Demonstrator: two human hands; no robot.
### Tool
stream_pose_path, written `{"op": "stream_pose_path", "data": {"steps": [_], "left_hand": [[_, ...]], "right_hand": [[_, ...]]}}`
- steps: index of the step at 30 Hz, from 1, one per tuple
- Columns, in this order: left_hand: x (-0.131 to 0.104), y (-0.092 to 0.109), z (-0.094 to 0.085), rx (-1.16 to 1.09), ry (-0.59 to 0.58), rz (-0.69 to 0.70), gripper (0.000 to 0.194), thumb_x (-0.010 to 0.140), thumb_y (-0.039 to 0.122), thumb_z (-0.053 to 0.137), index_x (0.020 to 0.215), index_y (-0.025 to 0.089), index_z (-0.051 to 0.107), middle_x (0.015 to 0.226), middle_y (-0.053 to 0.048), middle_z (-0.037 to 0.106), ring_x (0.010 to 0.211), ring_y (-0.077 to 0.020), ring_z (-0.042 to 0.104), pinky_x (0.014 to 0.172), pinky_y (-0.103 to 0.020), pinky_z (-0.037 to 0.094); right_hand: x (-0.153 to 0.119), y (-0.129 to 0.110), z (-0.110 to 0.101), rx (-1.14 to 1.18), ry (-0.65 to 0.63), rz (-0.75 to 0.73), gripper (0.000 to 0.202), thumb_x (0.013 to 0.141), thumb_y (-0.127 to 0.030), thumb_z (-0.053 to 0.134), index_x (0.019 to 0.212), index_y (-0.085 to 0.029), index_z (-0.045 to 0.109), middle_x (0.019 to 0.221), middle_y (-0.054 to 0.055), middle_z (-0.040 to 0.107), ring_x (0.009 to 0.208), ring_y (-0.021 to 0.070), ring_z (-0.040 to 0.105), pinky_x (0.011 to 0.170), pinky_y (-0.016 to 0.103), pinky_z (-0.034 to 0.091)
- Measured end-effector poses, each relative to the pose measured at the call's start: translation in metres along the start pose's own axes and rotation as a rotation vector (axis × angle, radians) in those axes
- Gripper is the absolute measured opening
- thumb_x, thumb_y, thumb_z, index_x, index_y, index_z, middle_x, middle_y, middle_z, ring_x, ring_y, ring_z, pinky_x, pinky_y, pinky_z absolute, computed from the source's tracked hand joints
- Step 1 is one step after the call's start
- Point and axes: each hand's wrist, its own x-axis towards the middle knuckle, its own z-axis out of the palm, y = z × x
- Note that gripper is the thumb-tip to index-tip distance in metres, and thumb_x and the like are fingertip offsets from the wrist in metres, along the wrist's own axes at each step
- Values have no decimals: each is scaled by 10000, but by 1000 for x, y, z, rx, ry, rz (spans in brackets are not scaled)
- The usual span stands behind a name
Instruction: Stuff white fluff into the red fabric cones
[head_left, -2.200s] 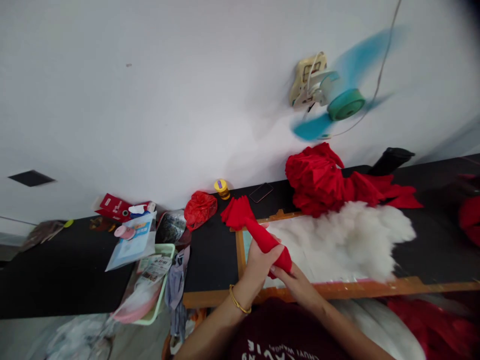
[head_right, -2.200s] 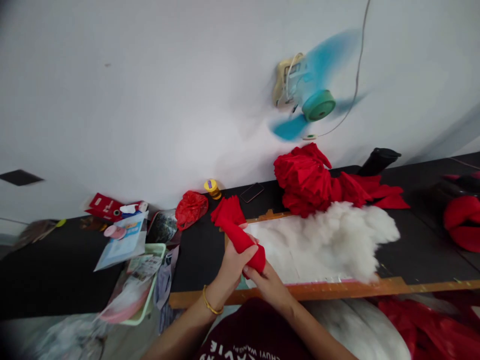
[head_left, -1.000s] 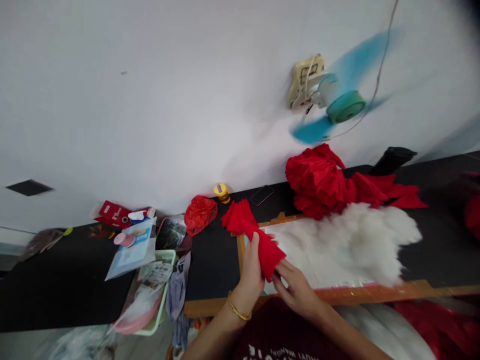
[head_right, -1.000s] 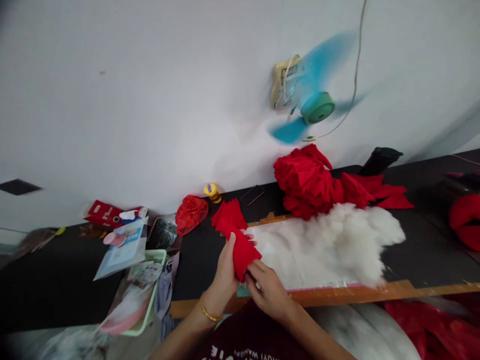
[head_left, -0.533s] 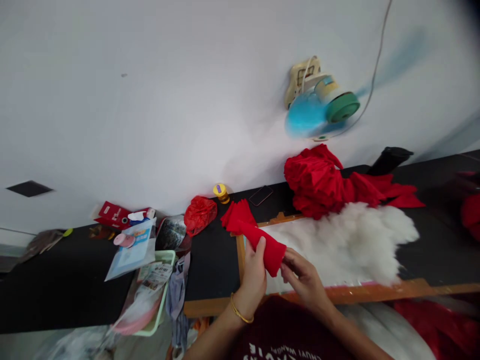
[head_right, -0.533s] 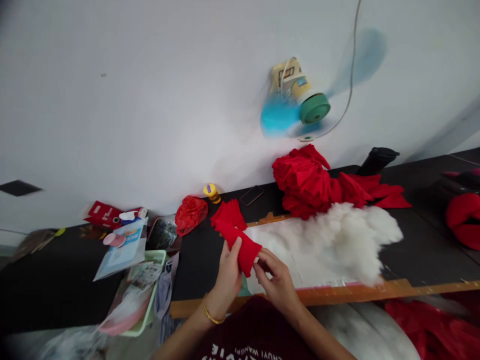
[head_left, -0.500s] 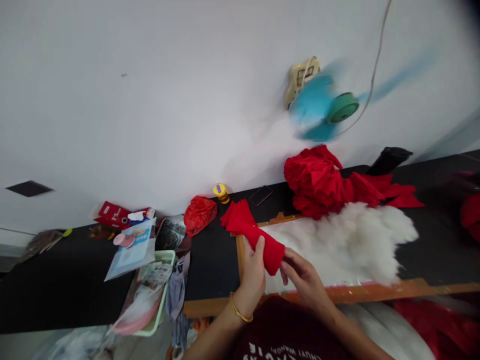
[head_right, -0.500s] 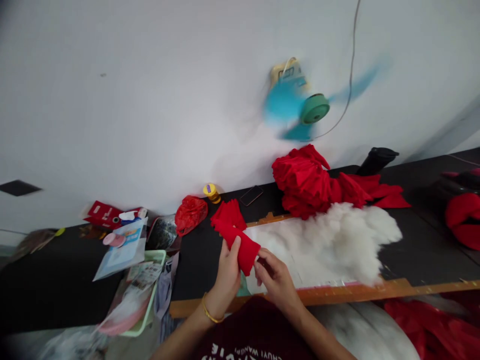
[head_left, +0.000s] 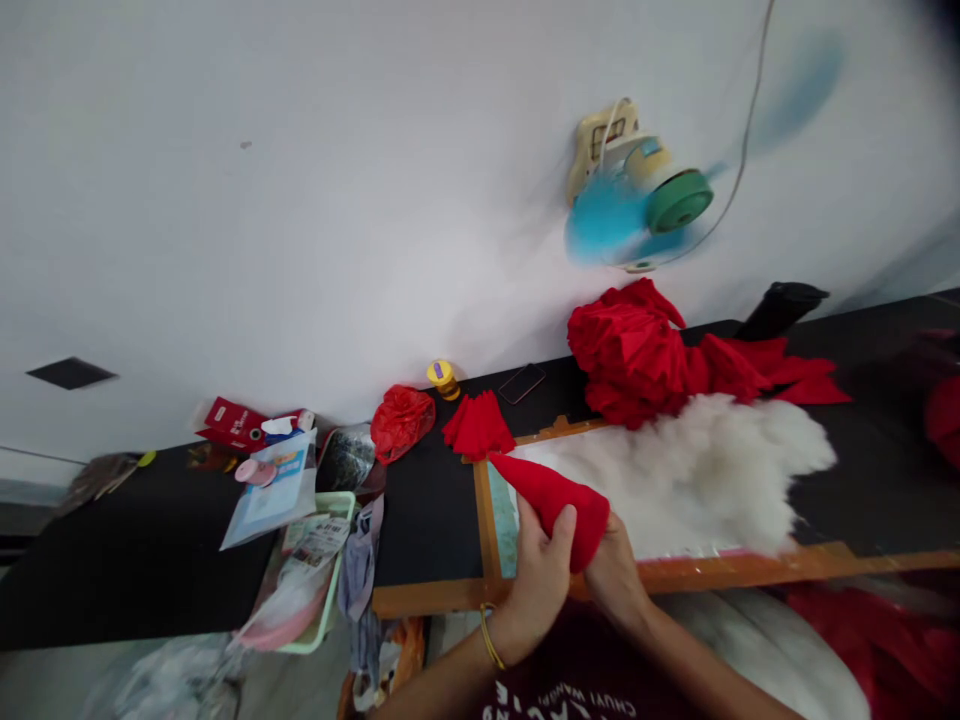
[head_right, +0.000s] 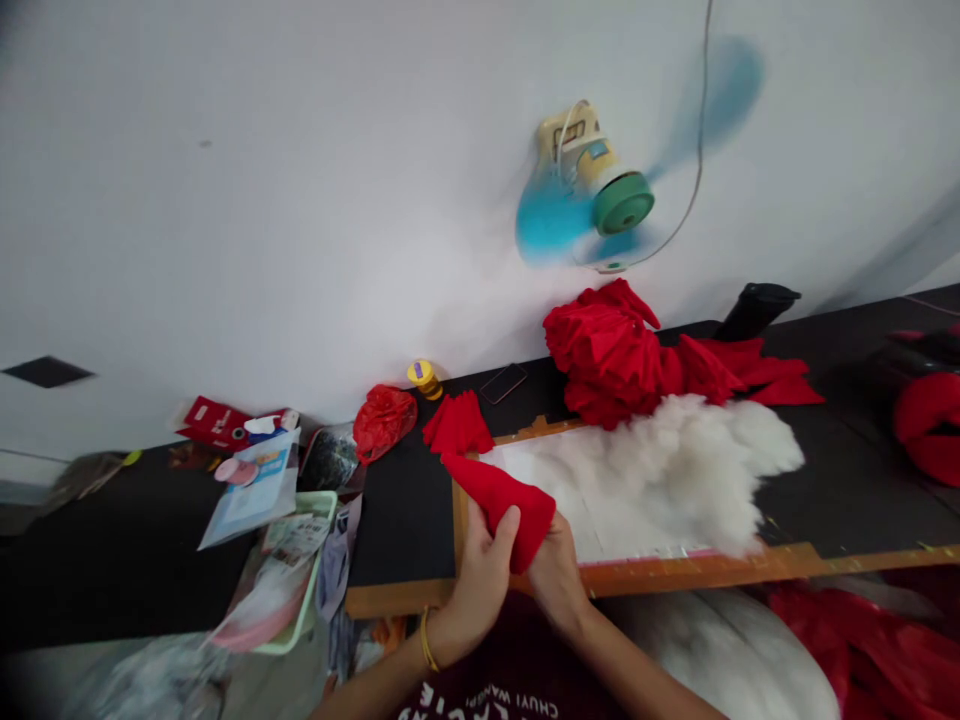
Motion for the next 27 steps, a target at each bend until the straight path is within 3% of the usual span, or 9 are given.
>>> {"op": "stream_pose_path", "data": {"steps": [3,6,10,14,18,21,23,24,27], "left_hand": [[-4,0,1,56,-18,73,707,804,360,711,1441,204,446,1423,-115,554,1305,-267,516,1105,-319,375],[-6,-2,-3,75,-61,35,608,788,344,727,1347,195,539,1274,-129,649,1180,-275,605,1056,-366,426],[-4,-4,-13,66,-105,-33,492,723,301,789,1177,200,632,1157,-108,695,1083,-278,645,1009,-392,455],[-1,-4,-15,-101,-97,-117,462,716,339,802,1130,200,651,1205,-107,683,1117,-266,631,1008,-369,453],[7,4,-9,-205,30,-119,447,723,401,788,1085,173,654,1033,-91,722,945,-232,679,893,-335,507],[15,11,-7,-189,114,-47,472,717,403,792,1096,171,635,943,-63,712,839,-206,678,791,-306,525],[18,15,-7,-190,108,-20,510,725,414,784,1142,174,615,969,-69,705,851,-204,675,797,-308,527],[18,15,-7,-182,93,-17,520,736,420,774,1163,174,606,995,-78,704,875,-208,675,821,-315,526],[13,14,-4,-101,61,-20,555,768,428,744,1233,173,584,1083,-112,698,989,-238,670,921,-346,504]], "right_hand": [[-2,7,-2,45,2,41,421,819,-555,658,998,-181,731,931,88,763,815,244,697,754,352,596],[-3,13,-4,87,-177,28,327,832,-470,670,1032,-219,735,926,63,763,870,244,704,791,353,597],[1,18,-9,-8,-390,-117,247,877,-321,594,1073,-241,721,956,48,754,952,240,693,861,372,580],[4,19,-14,-266,-369,-341,236,853,-194,519,969,-228,721,931,43,744,983,238,688,891,384,563],[-2,16,-20,-482,-278,-474,228,864,-139,493,751,-209,677,645,4,677,613,163,662,616,257,563],[-7,12,-24,-573,-173,-617,209,909,-121,486,936,-192,681,884,68,729,700,163,685,617,240,554],[-8,13,-25,-650,-221,-758,246,920,-100,463,1027,-193,664,1012,99,723,860,186,696,721,261,566],[-7,15,-25,-704,-269,-820,260,915,-85,443,995,-192,666,976,96,726,866,189,692,732,265,563],[-3,31,-24,-908,-344,-901,297,855,-42,396,748,-187,633,693,65,683,638,180,643,596,256,526]]}}
